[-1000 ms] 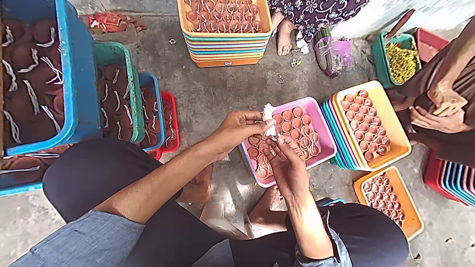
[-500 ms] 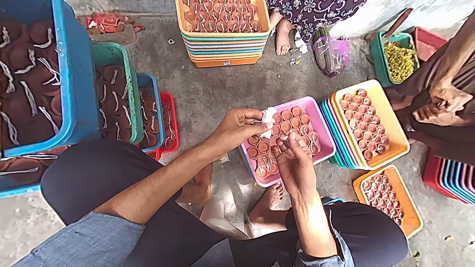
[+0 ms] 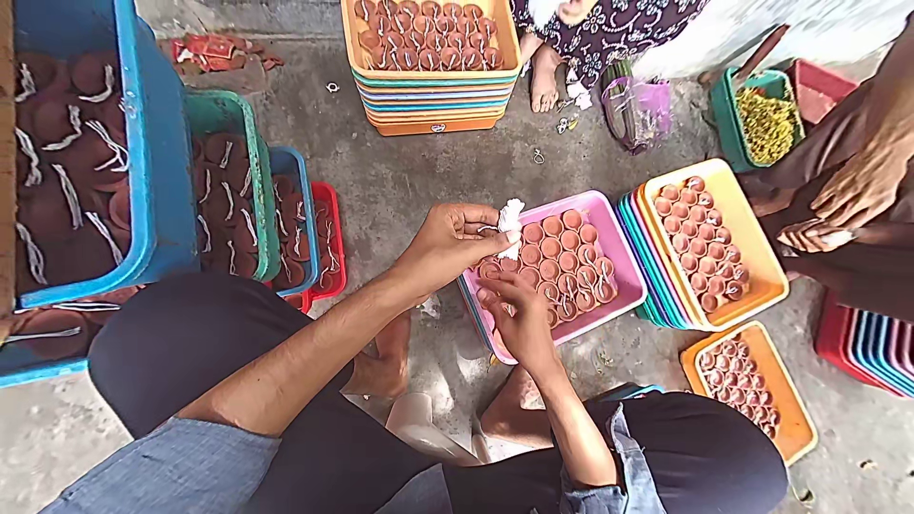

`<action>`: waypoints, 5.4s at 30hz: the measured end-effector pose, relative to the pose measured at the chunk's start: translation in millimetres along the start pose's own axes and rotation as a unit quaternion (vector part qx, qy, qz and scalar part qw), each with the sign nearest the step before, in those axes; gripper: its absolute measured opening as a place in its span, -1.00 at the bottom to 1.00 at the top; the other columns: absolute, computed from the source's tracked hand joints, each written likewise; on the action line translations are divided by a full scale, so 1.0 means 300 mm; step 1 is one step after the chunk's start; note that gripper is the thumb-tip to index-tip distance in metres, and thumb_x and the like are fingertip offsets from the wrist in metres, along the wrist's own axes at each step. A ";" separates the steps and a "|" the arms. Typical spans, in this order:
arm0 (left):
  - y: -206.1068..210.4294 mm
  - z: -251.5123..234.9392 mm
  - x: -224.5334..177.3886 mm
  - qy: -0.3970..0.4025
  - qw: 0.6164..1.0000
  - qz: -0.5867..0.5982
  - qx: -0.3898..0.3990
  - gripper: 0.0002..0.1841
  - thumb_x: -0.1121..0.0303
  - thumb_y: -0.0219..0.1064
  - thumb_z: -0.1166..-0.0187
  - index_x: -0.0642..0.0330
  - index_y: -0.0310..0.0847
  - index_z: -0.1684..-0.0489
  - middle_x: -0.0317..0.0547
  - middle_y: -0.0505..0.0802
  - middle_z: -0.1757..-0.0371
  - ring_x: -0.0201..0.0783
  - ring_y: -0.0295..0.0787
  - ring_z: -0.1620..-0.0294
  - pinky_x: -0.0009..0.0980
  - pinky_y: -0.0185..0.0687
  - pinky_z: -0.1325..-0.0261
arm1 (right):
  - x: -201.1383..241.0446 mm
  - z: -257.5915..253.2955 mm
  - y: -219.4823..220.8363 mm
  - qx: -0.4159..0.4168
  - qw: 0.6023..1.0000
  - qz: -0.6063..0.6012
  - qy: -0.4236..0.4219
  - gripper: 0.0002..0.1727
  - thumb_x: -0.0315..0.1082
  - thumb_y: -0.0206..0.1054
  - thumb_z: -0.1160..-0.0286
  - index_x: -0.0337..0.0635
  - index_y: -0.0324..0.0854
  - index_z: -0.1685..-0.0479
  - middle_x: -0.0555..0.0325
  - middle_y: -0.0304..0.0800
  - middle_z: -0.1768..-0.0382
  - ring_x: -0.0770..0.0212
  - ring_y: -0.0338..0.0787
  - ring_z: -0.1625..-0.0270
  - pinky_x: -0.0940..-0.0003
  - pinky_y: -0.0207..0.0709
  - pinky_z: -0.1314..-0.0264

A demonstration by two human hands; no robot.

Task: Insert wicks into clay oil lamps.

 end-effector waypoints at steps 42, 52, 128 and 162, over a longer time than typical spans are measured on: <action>0.025 -0.012 0.034 -0.006 0.999 0.019 0.038 -0.81 0.42 0.35 -0.68 0.36 0.78 -0.03 -0.07 0.91 0.12 -0.29 0.88 0.08 -0.34 0.81 -0.15 | 0.185 -0.039 -0.185 -0.047 0.962 -0.267 0.009 -0.67 -0.48 0.33 -0.67 -0.29 0.71 -0.36 0.02 0.83 -0.26 0.15 0.85 -0.24 0.23 0.77 -0.29; 0.042 0.024 0.011 -0.016 0.998 0.053 0.026 -0.82 0.50 0.47 -0.55 0.35 0.78 -0.02 -0.04 0.91 0.21 -0.29 0.88 0.25 -0.40 0.86 0.08 | 0.209 -0.011 -0.274 -0.150 0.958 -0.243 -0.039 -0.77 -0.57 0.50 -0.43 -0.32 0.82 -0.05 0.00 0.90 0.02 0.21 0.88 0.09 0.35 0.82 0.00; 0.101 0.050 0.062 -0.098 0.989 0.063 0.093 -0.69 0.63 0.55 -0.38 0.33 0.79 -0.09 0.05 0.93 0.09 -0.16 0.92 0.10 -0.32 0.88 -0.04 | 0.084 -0.041 -0.400 -0.038 0.964 -0.264 0.022 -0.84 -0.50 0.51 -0.47 -0.28 0.82 0.02 0.07 0.90 0.22 0.27 0.87 0.25 0.36 0.82 0.12; 0.062 0.033 0.083 -0.111 0.992 0.009 0.050 -0.78 0.55 0.55 -0.43 0.29 0.82 -0.01 -0.08 0.94 0.18 -0.29 0.91 0.22 -0.44 0.85 0.05 | -0.777 -0.169 -0.479 -0.122 0.918 0.247 0.285 -0.79 -0.36 0.57 -0.29 -0.26 0.86 0.15 -0.17 0.91 0.14 -0.20 0.85 -0.03 -0.34 0.57 -0.23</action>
Point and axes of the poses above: each hand's wrist, its own z-axis away from the middle knuckle, its own y-axis out of the palm, x = y × z, the point moved 7 cm from there along -z, towards the middle knuckle
